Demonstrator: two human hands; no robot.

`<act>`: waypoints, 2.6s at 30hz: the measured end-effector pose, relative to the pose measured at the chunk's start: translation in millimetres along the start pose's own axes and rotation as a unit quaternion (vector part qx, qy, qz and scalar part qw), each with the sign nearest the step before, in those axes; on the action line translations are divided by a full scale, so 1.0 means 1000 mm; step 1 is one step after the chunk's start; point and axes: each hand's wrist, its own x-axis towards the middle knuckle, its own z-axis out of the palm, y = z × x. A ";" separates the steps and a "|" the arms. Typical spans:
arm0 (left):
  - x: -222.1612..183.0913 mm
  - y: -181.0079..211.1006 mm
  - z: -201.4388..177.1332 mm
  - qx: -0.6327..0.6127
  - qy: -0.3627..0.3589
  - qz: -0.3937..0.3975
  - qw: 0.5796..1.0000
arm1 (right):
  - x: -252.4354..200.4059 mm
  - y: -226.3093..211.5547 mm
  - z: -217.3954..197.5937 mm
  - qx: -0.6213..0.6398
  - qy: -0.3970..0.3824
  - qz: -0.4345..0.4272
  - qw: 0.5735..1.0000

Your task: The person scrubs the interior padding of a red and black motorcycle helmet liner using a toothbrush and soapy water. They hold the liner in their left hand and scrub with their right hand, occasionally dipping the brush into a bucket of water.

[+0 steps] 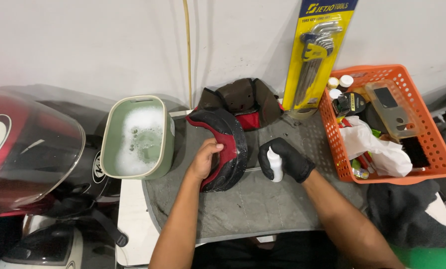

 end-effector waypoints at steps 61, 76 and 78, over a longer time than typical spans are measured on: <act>-0.004 0.049 0.019 -0.247 0.114 0.055 0.961 | 0.013 0.009 0.018 -0.684 -0.061 -0.094 0.721; 0.005 0.009 -0.004 -0.237 0.139 0.067 0.959 | 0.058 -0.104 0.121 -0.508 0.139 -0.110 0.843; -0.001 0.015 0.008 -0.264 0.158 0.061 0.949 | 0.099 -0.122 0.179 -0.698 -0.024 -0.158 0.698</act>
